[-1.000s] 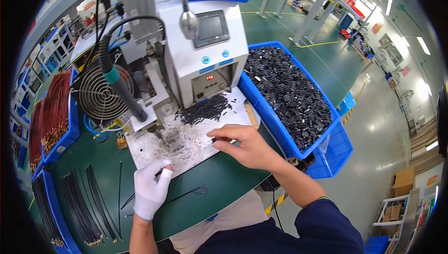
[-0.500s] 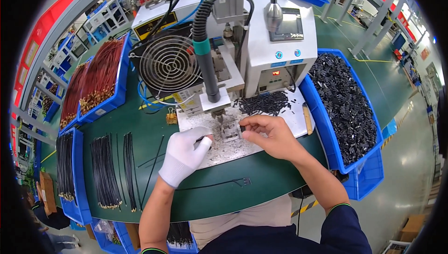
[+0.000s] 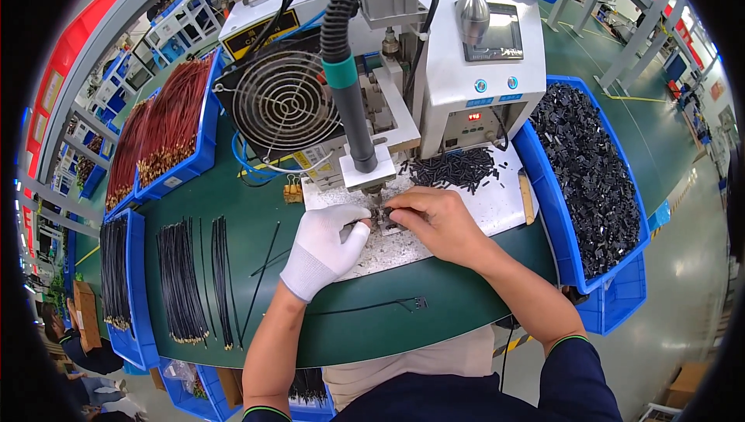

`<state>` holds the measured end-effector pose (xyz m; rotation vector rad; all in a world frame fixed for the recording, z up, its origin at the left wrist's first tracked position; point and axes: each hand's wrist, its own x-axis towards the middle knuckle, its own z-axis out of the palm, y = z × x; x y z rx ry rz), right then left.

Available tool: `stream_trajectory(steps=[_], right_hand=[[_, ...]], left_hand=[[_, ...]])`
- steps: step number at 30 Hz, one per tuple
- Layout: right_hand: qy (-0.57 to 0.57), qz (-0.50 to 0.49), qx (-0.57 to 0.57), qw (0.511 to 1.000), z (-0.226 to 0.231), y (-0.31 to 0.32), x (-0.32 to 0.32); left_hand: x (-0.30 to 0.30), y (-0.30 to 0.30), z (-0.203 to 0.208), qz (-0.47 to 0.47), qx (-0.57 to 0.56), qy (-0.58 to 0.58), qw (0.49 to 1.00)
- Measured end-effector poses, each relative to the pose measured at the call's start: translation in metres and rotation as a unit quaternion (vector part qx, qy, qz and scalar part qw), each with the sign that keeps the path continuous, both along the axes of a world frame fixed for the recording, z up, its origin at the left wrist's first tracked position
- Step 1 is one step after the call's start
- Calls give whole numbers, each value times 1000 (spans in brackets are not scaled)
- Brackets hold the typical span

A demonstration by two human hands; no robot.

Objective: The person assembles small electronics components and wire harnesses by hand at an assembly station, using a manual pressing tool to connect plastic clips and connector pins.

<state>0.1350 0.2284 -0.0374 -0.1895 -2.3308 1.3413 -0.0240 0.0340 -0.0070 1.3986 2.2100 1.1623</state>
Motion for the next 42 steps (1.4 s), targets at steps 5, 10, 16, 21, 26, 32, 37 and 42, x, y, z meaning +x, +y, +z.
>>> stream_trajectory(steps=[5, 10, 16, 21, 26, 32, 37, 42], right_hand=[[-10, -3, 14, 1000, 0, -2, -1], [4, -4, 25, 1000, -3, -3, -2], [11, -6, 39, 999, -4, -5, -3], [10, -5, 42, 999, -4, -4, -3], [19, -5, 48, 999, -4, -4, -3], [21, -3, 54, 998, -5, -3, -4], [25, -3, 55, 998, -5, -4, -3], [35, -1, 61, 998, -7, -4, -4]], left_hand=[[0, 3, -5, 9, 15, -27, 999], [0, 4, -5, 8, 19, -12, 1000], [-3, 2, -7, 16, 58, -30, 998], [-1, 3, -7, 41, 19, -65, 997], [-2, 6, -12, -4, 31, -1, 1000], [-2, 9, -13, -12, 42, 29, 999], [-1, 11, -12, -16, 38, 31, 999], [-1, 12, -12, -17, 39, 27, 999]])
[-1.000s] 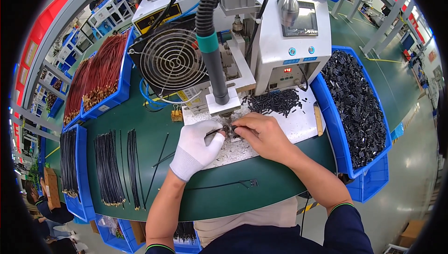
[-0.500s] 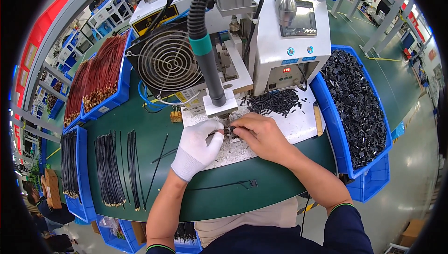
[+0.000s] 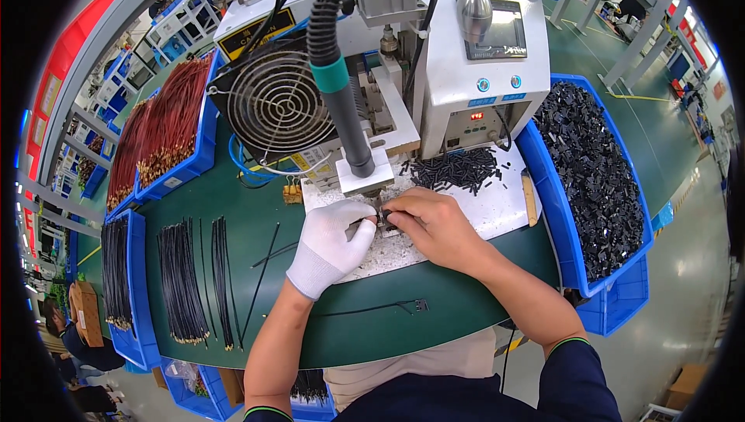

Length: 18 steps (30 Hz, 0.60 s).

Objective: The person assembles small electronics components and wire harnesses by hand at an assembly station, using a manual pressing tool to connect plastic clips and connector pins.

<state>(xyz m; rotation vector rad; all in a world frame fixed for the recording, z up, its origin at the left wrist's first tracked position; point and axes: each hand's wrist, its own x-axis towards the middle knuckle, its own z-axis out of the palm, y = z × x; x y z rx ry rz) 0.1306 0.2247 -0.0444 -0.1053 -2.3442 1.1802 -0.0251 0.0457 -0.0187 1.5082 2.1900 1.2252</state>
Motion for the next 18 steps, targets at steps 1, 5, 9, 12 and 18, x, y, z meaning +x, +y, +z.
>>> stream_trajectory(steps=[1, 5, 9, 12, 18], right_hand=[[0, 0, 0, 1000, 0, 0, 0], [-3, -1, -6, 1000, 0, 0, 0], [-6, 0, -11, 1000, 1, -1, 0], [-1, 3, -9, 1000, 0, 1, 0], [-1, 3, -8, 1000, 3, 0, 0]], left_hand=[[0, 0, 1, -4, -2, 4, 1000], [0, 1, 3, -5, -9, -4, 1000], [-1, 3, 4, -4, 10, 2, 1000], [-2, 4, 4, -10, 2, 9, 1000], [-4, 4, 6, -10, -18, -6, 1000]])
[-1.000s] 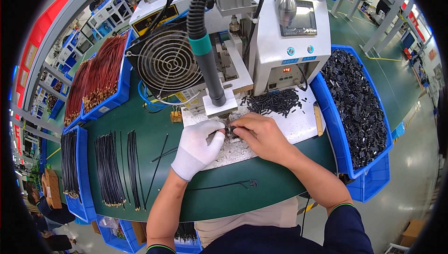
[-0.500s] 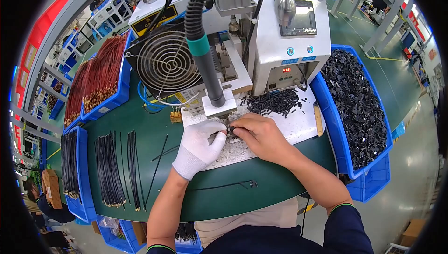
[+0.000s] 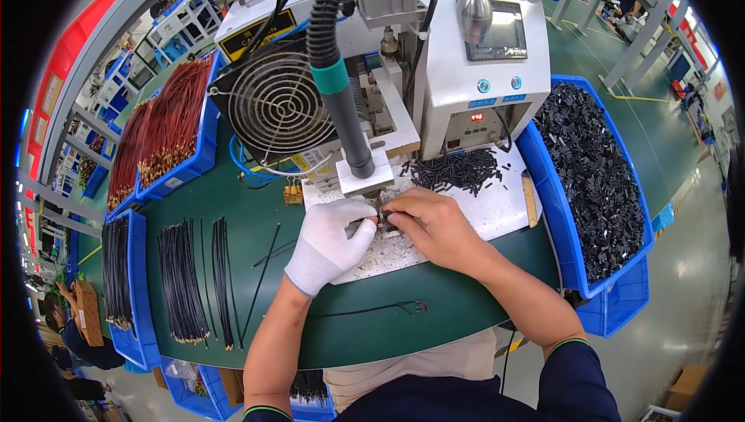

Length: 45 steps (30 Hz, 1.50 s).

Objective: The person assembles small electronics components and wire harnesses by hand at an assembly station, using a manual pressing tool to connect plastic clips and connector pins.

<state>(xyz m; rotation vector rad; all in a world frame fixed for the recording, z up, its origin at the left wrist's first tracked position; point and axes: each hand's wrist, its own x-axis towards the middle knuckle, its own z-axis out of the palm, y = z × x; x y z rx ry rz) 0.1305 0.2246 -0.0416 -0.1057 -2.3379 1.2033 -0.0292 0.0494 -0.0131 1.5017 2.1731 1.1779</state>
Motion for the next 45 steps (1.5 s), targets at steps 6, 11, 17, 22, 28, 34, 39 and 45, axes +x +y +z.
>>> stream_trajectory(steps=[6, 11, 17, 22, 28, 34, 39, 45], right_hand=[[-6, 0, 9, 1000, 1, 0, 0], [2, -2, 13, 1000, -2, 1, -1], [2, -3, 11, 1000, 0, 0, 0], [-8, -4, 9, 1000, 1, 0, 0], [0, -4, 5, 1000, -2, 0, 0], [-4, -2, 11, 1000, 0, 1, 0], [20, -9, 18, 1000, -5, 3, 2], [29, 12, 11, 999, -7, 0, -1]], left_hand=[[1, -2, 3, 19, -55, -18, 998], [-2, -1, -4, -5, 4, 24, 1000], [-2, -1, -3, -8, 23, 43, 999], [-3, -2, -3, 2, -12, 30, 999], [0, 0, 1, 9, -20, 0, 1000], [0, 2, 2, -2, 15, -3, 1000], [0, 3, 2, -11, -3, 19, 1000], [0, -1, 9, -15, 11, 14, 1000]])
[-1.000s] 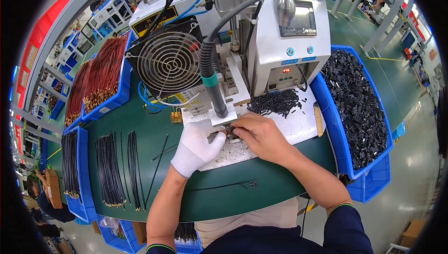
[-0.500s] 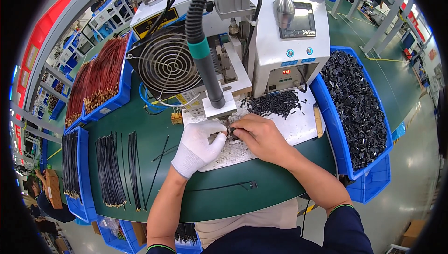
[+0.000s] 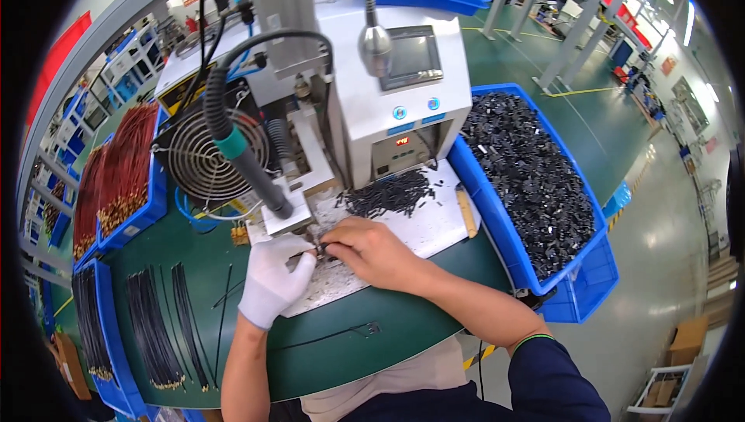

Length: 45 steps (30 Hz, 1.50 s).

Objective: The person assembles small electronics components and wire harnesses by hand at an assembly station, using a manual pressing tool to connect plastic clips and connector pins.

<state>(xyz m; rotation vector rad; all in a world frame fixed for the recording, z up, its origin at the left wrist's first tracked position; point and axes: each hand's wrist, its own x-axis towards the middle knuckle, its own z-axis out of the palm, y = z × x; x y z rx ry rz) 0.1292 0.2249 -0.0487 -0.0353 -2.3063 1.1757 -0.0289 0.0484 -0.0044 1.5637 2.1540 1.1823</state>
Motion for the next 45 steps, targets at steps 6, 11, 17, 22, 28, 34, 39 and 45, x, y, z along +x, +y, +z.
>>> stream_trajectory(steps=[6, 11, 17, 22, 28, 34, 39, 45], right_hand=[[-13, -4, 4, 1000, 1, 4, 4], [-5, 1, 6, 1000, 1, 2, 4], [-20, -1, 3, 1000, 2, -1, 3], [7, -10, 25, 1000, 5, -5, 12], [-9, -16, 11, 1000, 18, -27, 49], [-97, -4, -104, 990, 37, -62, 97], [-138, -31, -134, 981, 44, -68, 115], [-135, -45, -162, 976, 32, -69, 117]], left_hand=[[2, 6, -1, 0, 2, -11, 1000], [1, 2, -3, 0, 5, -4, 1000], [2, -1, 0, 3, -11, -18, 1000], [5, -13, 0, 11, 0, 21, 1000], [28, -53, 17, 31, -41, 60, 997], [61, -93, 15, 9, -29, 109, 994], [74, -96, 8, -4, -17, 135, 991], [75, -93, 2, -10, -20, 162, 986]])
